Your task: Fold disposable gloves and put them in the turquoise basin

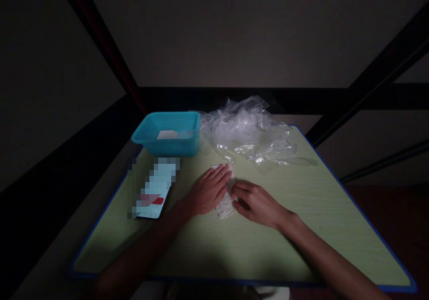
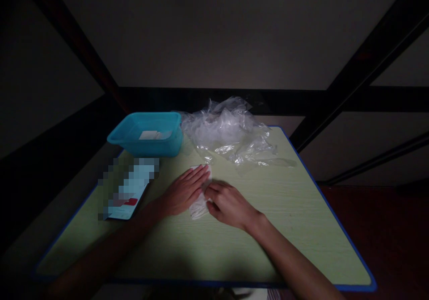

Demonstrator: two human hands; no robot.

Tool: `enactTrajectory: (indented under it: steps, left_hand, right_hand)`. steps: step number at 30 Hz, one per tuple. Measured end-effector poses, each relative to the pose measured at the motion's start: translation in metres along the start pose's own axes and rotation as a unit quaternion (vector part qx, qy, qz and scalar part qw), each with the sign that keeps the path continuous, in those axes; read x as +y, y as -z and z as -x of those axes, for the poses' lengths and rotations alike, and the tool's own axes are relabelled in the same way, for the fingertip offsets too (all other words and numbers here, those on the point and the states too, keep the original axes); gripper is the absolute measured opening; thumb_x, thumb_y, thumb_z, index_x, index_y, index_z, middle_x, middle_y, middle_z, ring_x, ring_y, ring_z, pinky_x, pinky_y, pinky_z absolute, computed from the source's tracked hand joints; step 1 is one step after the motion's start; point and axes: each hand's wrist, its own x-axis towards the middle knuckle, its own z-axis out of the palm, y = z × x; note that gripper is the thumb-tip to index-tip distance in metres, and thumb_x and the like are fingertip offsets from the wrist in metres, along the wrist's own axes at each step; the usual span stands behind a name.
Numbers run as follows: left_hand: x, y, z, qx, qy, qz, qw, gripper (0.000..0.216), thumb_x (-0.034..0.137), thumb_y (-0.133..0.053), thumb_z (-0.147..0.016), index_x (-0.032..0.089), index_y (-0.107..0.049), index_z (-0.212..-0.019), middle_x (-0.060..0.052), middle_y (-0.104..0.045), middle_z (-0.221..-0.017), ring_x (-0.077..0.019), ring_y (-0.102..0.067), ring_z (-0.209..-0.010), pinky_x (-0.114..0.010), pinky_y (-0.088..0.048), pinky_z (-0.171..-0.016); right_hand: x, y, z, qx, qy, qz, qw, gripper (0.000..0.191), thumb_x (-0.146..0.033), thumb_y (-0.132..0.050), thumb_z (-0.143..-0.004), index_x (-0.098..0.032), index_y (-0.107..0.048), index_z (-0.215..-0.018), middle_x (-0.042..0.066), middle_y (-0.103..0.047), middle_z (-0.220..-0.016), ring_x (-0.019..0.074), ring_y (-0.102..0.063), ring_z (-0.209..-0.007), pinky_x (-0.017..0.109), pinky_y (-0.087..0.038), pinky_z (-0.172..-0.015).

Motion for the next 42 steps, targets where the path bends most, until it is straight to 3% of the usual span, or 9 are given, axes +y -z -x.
enactTrajectory:
  steps: [4,9,15,21,25,28,31,35,42]
  left_hand:
    - [0.001,0.005,0.001,-0.012,0.003,0.022,1.000,0.044,0.024,-0.044,-0.088,0.017,-0.043,-0.132,-0.013,-0.033,-0.146,-0.0256,-0.025,-0.136,-0.043,-0.024,-0.110]
    - [0.003,0.009,0.002,-0.016,-0.002,0.019,1.000,0.047,0.031,-0.050,-0.086,0.018,-0.044,-0.131,-0.015,-0.030,-0.147,-0.0273,-0.024,-0.137,-0.044,-0.024,-0.109]
    - [0.005,0.009,0.001,-0.017,0.000,0.006,1.000,0.046,0.037,-0.051,-0.087,0.016,-0.046,-0.128,-0.017,-0.031,-0.146,-0.0287,-0.024,-0.137,-0.046,-0.024,-0.109]
    - [0.005,0.007,0.001,-0.029,0.011,0.017,0.999,0.062,0.038,-0.049,-0.087,0.009,-0.029,-0.138,-0.019,-0.027,-0.147,-0.0274,-0.018,-0.138,-0.044,-0.021,-0.110]
    - [0.001,0.005,0.003,0.010,0.035,0.095,0.995,0.068,0.036,-0.047,-0.087,0.007,-0.018,-0.142,-0.020,-0.023,-0.148,-0.0256,-0.015,-0.139,-0.043,-0.021,-0.111]
    - [-0.007,0.004,0.002,0.062,0.097,0.185,0.976,0.055,0.026,-0.041,-0.089,0.012,-0.024,-0.140,-0.016,-0.026,-0.148,-0.0223,-0.019,-0.139,-0.040,-0.024,-0.111]
    - [-0.021,0.006,-0.005,0.078,0.174,0.230,0.954,0.048,0.020,-0.044,-0.086,0.012,-0.036,-0.132,-0.016,-0.040,-0.139,-0.0234,-0.035,-0.131,-0.041,-0.030,-0.108]
    - [-0.045,0.008,-0.022,0.053,0.190,0.237,0.951,0.039,0.017,-0.058,-0.075,0.013,-0.054,-0.113,-0.012,-0.057,-0.114,-0.0244,-0.052,-0.111,-0.040,-0.040,-0.098]
    - [-0.066,0.005,-0.048,0.004,0.196,0.281,0.939,0.022,0.020,-0.071,-0.062,0.015,-0.059,-0.079,0.001,-0.056,-0.073,-0.0153,-0.055,-0.070,-0.026,-0.046,-0.063]
  right_hand:
    - [0.002,0.002,0.001,0.005,0.008,-0.068,0.998,0.010,-0.008,-0.049,-0.078,-0.017,-0.053,-0.081,0.006,-0.058,-0.085,0.0172,-0.055,-0.078,0.030,-0.047,-0.073]
    - [0.009,0.007,0.002,0.048,-0.012,-0.089,0.995,0.013,-0.008,-0.047,-0.080,-0.019,-0.051,-0.073,0.001,-0.055,-0.071,0.0145,-0.053,-0.065,0.027,-0.045,-0.063]
    - [0.020,0.011,0.003,0.092,-0.026,-0.097,0.991,0.012,-0.013,-0.044,-0.085,-0.018,-0.054,-0.082,0.005,-0.061,-0.080,0.0168,-0.058,-0.075,0.029,-0.047,-0.068]
    - [0.022,0.011,0.002,0.102,-0.030,-0.097,0.990,0.015,-0.016,-0.044,-0.088,-0.017,-0.056,-0.080,0.005,-0.061,-0.076,0.0161,-0.058,-0.070,0.028,-0.047,-0.064]
    - [0.023,0.008,0.002,0.106,-0.002,-0.092,0.990,0.015,-0.016,-0.044,-0.088,-0.015,-0.059,-0.086,0.009,-0.063,-0.083,0.0187,-0.060,-0.077,0.032,-0.049,-0.069]
    - [0.023,0.007,0.002,0.105,0.025,-0.105,0.989,0.015,-0.014,-0.045,-0.088,-0.015,-0.060,-0.092,0.010,-0.066,-0.092,0.0201,-0.061,-0.086,0.035,-0.051,-0.075]
    - [0.022,0.006,0.002,0.092,0.035,-0.137,0.986,0.019,-0.012,-0.043,-0.089,-0.016,-0.060,-0.096,0.010,-0.067,-0.100,0.0193,-0.062,-0.094,0.036,-0.051,-0.079]
    - [0.018,0.004,0.002,0.067,0.042,-0.168,0.983,0.023,-0.007,-0.041,-0.087,-0.015,-0.059,-0.099,0.012,-0.065,-0.111,0.0186,-0.060,-0.103,0.036,-0.050,-0.085]
    - [0.010,-0.006,-0.003,0.029,0.099,-0.165,0.981,0.027,-0.002,-0.038,-0.085,-0.012,-0.058,-0.100,0.015,-0.060,-0.121,0.0193,-0.050,-0.119,0.037,-0.045,-0.097]
